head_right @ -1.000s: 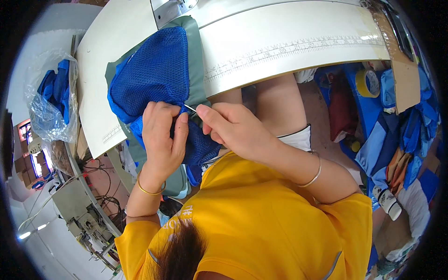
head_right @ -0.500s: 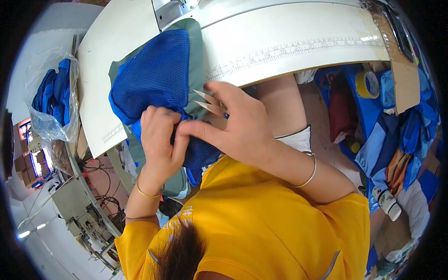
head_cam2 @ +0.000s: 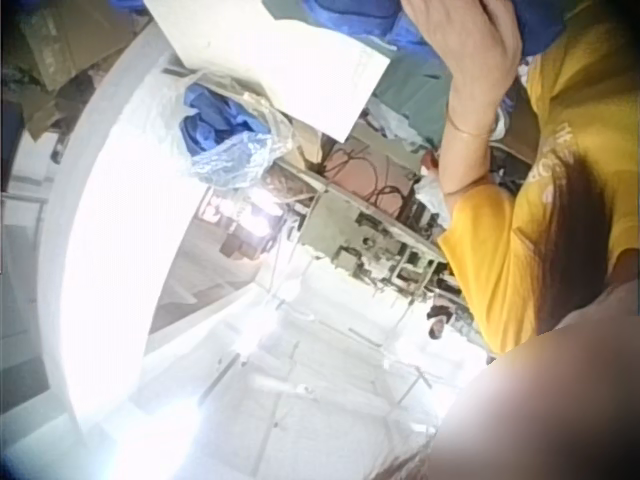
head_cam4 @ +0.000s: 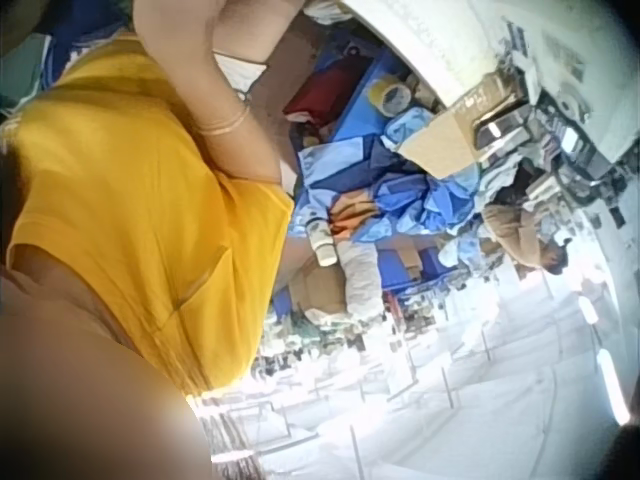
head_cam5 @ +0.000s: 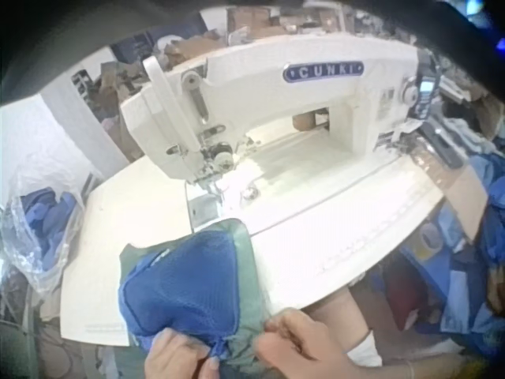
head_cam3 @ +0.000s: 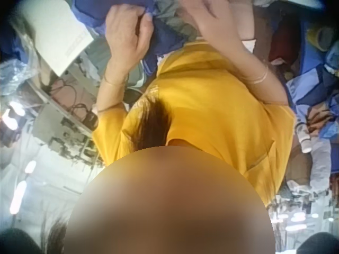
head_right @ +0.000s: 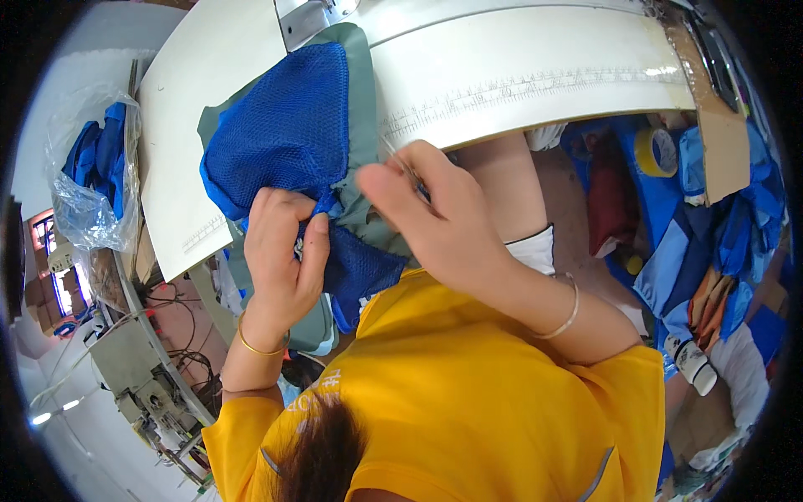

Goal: Sewing a blue mesh pocket onto a green textile panel using an industrial sewing machine.

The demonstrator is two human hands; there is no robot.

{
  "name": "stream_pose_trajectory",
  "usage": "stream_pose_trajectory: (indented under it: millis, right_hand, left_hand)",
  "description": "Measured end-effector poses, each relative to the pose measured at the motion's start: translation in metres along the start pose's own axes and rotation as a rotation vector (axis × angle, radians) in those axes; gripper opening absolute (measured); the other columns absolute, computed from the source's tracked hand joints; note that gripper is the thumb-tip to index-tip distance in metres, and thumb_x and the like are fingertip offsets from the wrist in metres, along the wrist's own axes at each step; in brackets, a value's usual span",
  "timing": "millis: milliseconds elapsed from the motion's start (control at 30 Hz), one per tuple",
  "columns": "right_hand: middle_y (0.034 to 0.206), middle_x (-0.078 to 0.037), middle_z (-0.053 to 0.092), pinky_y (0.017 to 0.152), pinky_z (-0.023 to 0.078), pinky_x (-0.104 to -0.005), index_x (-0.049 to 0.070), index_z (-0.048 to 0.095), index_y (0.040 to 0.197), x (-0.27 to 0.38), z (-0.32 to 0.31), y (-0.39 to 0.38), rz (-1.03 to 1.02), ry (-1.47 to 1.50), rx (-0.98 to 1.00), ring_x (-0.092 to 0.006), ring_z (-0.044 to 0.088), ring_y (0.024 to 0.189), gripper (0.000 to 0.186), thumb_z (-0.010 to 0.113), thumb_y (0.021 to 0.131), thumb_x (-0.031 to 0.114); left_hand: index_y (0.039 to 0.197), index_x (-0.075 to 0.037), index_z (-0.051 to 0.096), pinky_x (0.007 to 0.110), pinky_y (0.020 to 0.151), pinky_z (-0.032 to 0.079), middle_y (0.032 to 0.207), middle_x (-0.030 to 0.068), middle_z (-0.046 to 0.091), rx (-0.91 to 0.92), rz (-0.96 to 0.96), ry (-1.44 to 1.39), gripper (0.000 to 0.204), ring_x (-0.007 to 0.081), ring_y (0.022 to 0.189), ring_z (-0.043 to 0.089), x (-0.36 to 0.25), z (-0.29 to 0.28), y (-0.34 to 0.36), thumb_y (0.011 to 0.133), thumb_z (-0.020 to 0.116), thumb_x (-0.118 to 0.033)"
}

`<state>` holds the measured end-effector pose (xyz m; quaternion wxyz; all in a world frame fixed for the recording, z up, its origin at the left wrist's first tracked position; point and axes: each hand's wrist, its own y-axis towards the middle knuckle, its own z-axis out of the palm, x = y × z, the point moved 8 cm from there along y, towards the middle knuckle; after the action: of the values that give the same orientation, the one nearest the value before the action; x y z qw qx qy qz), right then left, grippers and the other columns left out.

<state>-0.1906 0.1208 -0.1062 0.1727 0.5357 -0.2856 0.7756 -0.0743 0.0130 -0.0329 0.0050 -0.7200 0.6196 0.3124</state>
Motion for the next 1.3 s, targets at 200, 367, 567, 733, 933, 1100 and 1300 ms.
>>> stream_pose_trajectory:
  millis: [200,367,567,733,933,1100,1300]
  right_hand:
    - [0.075,0.003,0.049,0.054,0.032,-0.0197,0.004,0.06,0.1,-0.006,0.015,-0.034,0.27,-0.013,0.337,-0.0047,0.041,0.061,0.039,0.046,0.11,0.039]
    - [0.065,0.002,0.05,0.053,0.035,-0.0228,0.004,0.063,0.085,-0.026,0.018,-0.021,0.456,0.066,0.34,-0.006,0.043,0.058,0.048,0.053,0.107,0.045]
    - [0.064,0.002,0.05,0.051,0.035,-0.0224,0.003,0.063,0.082,-0.032,0.02,-0.015,0.486,0.059,0.357,-0.0054,0.044,0.057,0.05,0.055,0.106,0.047]
    - [0.064,0.003,0.051,0.051,0.035,-0.0225,0.003,0.063,0.081,-0.032,0.022,-0.011,0.434,0.063,0.366,-0.0053,0.044,0.057,0.05,0.056,0.106,0.046]
    - [0.065,0.003,0.051,0.052,0.035,-0.023,0.004,0.063,0.08,-0.035,0.026,-0.005,0.432,0.092,0.329,-0.005,0.045,0.06,0.047,0.059,0.105,0.043]
    - [0.07,0.001,0.057,0.056,0.038,-0.0236,0.002,0.064,0.083,-0.027,0.024,0.002,0.269,0.049,0.319,-0.0043,0.047,0.065,0.041,0.065,0.102,0.038]
    - [0.074,0.0,0.06,0.061,0.043,-0.024,0.0,0.069,0.098,-0.006,0.018,0.004,-0.119,-0.085,0.096,-0.0048,0.051,0.068,0.028,0.074,0.096,0.027]
  left_hand:
    - [0.093,-0.003,0.061,0.042,0.071,0.039,0.085,0.0117,0.057,0.017,0.01,0.049,0.017,0.0322,0.078,0.053,0.0,0.006,-0.001,0.079,0.072,-0.002]
    - [0.093,-0.004,0.061,0.042,0.071,0.038,0.085,0.0113,0.058,0.033,0.025,0.087,0.019,0.0319,0.079,0.054,-0.002,0.009,-0.004,0.079,0.072,-0.004]
    - [0.094,-0.003,0.061,0.042,0.072,0.038,0.086,0.0111,0.058,0.025,0.03,0.085,0.019,0.0316,0.079,0.054,-0.003,0.009,-0.005,0.079,0.073,-0.004]
    - [0.092,-0.003,0.059,0.042,0.072,0.039,0.086,0.0123,0.059,0.025,0.019,0.069,0.016,0.0324,0.078,0.053,-0.004,0.008,-0.005,0.081,0.069,0.002]
    - [0.094,-0.004,0.061,0.043,0.073,0.039,0.086,0.011,0.057,0.044,0.054,0.06,0.02,0.0319,0.08,0.054,-0.008,0.015,-0.005,0.077,0.073,-0.005]
    - [0.093,-0.004,0.06,0.043,0.074,0.039,0.087,0.0114,0.057,0.056,0.059,0.058,0.02,0.0321,0.08,0.053,-0.006,0.013,-0.006,0.077,0.072,-0.005]
    - [0.094,-0.004,0.059,0.043,0.072,0.037,0.086,0.0123,0.058,-0.001,0.013,-0.027,0.02,0.0325,0.078,0.053,-0.002,-0.001,-0.002,0.078,0.072,-0.002]
